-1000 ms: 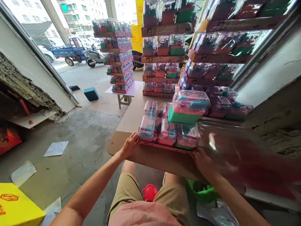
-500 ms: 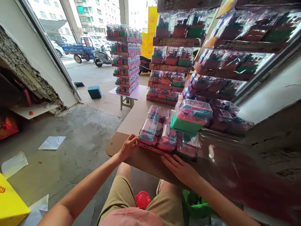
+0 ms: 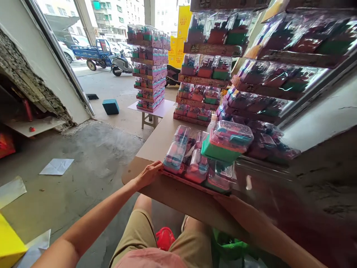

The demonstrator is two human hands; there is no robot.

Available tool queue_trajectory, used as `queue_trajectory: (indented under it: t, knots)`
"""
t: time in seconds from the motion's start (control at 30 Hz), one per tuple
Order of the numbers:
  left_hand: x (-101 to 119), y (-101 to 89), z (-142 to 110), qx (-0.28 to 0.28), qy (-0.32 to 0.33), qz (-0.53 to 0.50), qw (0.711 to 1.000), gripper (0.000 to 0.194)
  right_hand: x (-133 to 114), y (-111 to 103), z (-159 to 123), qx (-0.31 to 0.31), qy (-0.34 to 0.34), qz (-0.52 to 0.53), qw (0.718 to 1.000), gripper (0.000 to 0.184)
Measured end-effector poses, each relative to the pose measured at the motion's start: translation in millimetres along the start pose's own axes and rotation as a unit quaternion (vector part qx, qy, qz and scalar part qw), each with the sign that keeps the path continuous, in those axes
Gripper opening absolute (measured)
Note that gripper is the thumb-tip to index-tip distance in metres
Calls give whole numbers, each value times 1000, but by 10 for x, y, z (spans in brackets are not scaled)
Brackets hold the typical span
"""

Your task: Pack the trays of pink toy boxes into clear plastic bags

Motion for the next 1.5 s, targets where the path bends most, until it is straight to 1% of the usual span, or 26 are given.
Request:
queue_trajectory:
  t: [0.03, 0.07, 0.1, 0.13, 0.17, 0.2, 0.23, 0.27, 0.3, 0.33, 0.4, 0.43, 0.47, 0.6, 0.7, 0.77, 0.83, 0.93, 1.03, 1.13, 1.2, 1.3, 1.4, 1.5]
  knots:
    - [5, 26, -6, 0, -9, 6, 1000, 16, -13, -33, -72, 10, -2, -24, 1000, 71]
    - [6, 63, -12, 10, -23, 22, 999, 12, -33, -54, -114, 30, 11, -47, 998, 63]
    - [6, 108, -17, 34, -44, 48, 997, 6, -51, -59, -123, 53, 51, -70, 995, 51]
    - [4, 156, -22, 68, -69, 83, 992, 7, -62, -51, -103, 77, 118, -88, 986, 37]
    - [4, 205, -27, 111, -95, 122, 982, 16, -66, -29, -60, 95, 207, -98, 969, 26]
    - [7, 253, -31, 157, -118, 158, 968, 26, -72, 3, -2, 105, 302, -99, 942, 28]
    - [12, 298, -34, 198, -136, 185, 953, 32, -87, 44, 75, 106, 382, -88, 914, 41]
    - [17, 339, -33, 228, -144, 200, 942, 35, -109, 83, 167, 106, 441, -73, 888, 53]
    - [19, 370, -27, 246, -143, 204, 937, 35, -127, 114, 261, 107, 485, -57, 866, 61]
    - [19, 389, -16, 253, -134, 202, 937, 33, -139, 133, 347, 113, 513, -42, 850, 64]
    - [12, 380, 9, 240, -101, 185, 948, 27, -132, 140, 454, 139, 544, -28, 827, 64]
    - [5, 357, 20, 223, -86, 173, 955, 24, -115, 143, 473, 149, 545, -20, 825, 61]
    - [-3, 325, 29, 201, -75, 158, 964, 20, -94, 148, 471, 157, 537, -12, 829, 57]
    - [10, 160, 63, 108, -37, 97, 989, 12, -12, 204, 343, 153, 484, 14, 861, 41]
    - [38, 51, 81, 49, -11, 60, 997, 10, -3, 214, 264, 167, 461, 20, 871, 37]
    - [20, -18, 84, 27, -9, 43, 999, 10, -29, 214, 275, 185, 446, 17, 876, 34]
    - [-38, -102, 83, 29, -15, 38, 999, 9, -65, 238, 334, 202, 429, 14, 880, 31]
    - [-188, -240, 92, 45, -37, 34, 998, 8, -80, 349, 496, 218, 394, 31, 892, 27]
    - [-374, -382, 147, 72, -73, 37, 994, 8, 19, 502, 718, 225, 380, 53, 895, 24]
    - [-552, -509, 294, 100, -91, 55, 989, 9, 246, 621, 999, 223, 396, 72, 888, 25]
    - [-669, -575, 458, 116, -98, 69, 986, 10, 450, 665, 1209, 217, 397, 79, 888, 28]
    - [-842, -625, 774, 133, -109, 84, 981, 10, 792, 693, 1475, 221, 389, 69, 892, 43]
    - [-986, -629, 1075, 138, -114, 87, 980, 13, 1065, 728, 1607, 247, 394, 29, 885, 53]
    - [-1091, -646, 1260, 129, -109, 78, 983, 17, 1152, 795, 1625, 273, 395, 12, 877, 56]
Point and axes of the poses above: each hand's wrist, its own z-axis towards the middle knuckle, its own y-axis out of the palm, x = y × z, the point moved 4 cm from there along z, towards the middle knuckle, and after that the axes turned 7 degrees about -z, right-handed, at the moved point
